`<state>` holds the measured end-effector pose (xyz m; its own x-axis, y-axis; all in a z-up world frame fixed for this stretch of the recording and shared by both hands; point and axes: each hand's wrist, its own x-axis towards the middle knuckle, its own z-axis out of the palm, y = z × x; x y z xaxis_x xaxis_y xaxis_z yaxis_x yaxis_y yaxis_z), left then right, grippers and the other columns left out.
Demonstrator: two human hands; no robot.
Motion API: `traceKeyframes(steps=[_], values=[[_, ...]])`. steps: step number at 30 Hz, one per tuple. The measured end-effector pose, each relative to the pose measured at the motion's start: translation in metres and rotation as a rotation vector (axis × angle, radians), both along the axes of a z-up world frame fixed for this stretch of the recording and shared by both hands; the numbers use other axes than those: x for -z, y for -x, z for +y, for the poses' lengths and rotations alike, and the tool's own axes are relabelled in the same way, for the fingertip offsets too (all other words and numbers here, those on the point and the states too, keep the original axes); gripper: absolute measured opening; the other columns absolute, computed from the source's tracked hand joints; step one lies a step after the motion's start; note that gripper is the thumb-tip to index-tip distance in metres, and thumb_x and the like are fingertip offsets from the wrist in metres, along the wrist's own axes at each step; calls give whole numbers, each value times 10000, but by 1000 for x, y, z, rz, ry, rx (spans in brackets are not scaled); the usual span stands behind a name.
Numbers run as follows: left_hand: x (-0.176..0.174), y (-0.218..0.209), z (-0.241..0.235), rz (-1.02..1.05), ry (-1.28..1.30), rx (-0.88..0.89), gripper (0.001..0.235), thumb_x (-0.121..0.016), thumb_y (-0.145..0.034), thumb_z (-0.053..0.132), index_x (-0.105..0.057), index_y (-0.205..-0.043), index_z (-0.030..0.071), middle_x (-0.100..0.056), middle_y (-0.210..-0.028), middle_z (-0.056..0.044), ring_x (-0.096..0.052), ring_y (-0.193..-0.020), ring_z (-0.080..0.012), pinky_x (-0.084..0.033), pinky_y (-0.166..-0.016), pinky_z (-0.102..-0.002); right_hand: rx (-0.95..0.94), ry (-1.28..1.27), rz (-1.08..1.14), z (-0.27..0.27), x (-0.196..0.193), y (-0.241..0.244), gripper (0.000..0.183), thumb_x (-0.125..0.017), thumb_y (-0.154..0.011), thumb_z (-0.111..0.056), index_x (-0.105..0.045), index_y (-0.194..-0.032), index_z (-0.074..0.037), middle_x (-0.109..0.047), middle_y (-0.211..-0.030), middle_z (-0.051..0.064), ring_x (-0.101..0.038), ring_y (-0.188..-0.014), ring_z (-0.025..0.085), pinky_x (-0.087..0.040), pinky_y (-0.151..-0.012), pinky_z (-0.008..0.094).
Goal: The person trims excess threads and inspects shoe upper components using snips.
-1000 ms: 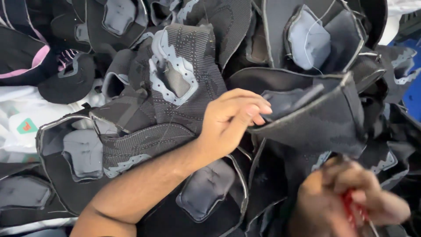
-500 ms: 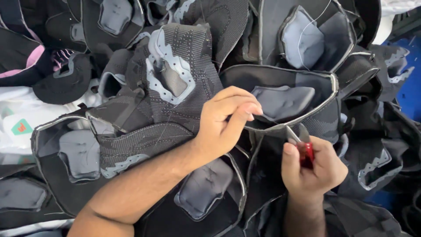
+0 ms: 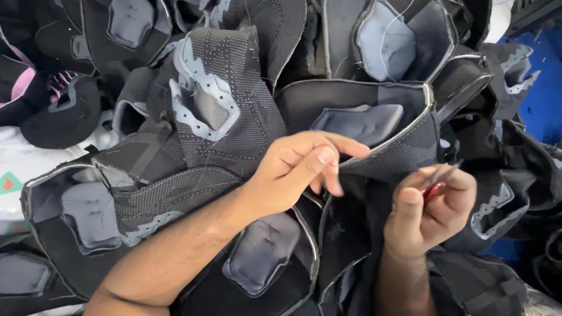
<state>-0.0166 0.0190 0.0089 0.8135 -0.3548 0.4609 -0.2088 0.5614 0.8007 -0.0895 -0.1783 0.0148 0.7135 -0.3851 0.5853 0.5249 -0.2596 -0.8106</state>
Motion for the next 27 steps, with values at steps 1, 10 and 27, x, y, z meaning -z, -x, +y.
traceKeyframes(steps=[1, 10, 27], values=[[-4, 0, 1, 164, -27, 152, 260, -453, -1127, 188, -630, -1064, 8, -695, -1199, -84, -663, -890, -108, -527, -762, -233, -29, 79, 2, -14, 17, 6, 423, -741, -1066, -316, -529, -1127, 44, -521, -815, 26, -447, -615, 78, -351, -577, 195], [22, -8, 0, 380, 254, 262, 293, -508, -1160, 231, -631, -1053, -13, -676, -1065, -111, -717, -1144, -273, -598, -997, -366, 309, 388, -96, -4, 15, 18, 643, -758, -930, -427, -573, -1260, 93, -687, -1004, 122, -579, -678, 97, -457, -610, 195], [13, -1, 14, 29, -45, 238, 270, -557, -1145, 139, -676, -960, -17, -720, -968, -103, -670, -865, -113, -547, -807, -233, 250, 666, 84, -12, 11, 10, 201, -851, -1081, -141, -691, -1132, -31, -743, -976, 94, -666, -720, 130, -509, -687, 216]])
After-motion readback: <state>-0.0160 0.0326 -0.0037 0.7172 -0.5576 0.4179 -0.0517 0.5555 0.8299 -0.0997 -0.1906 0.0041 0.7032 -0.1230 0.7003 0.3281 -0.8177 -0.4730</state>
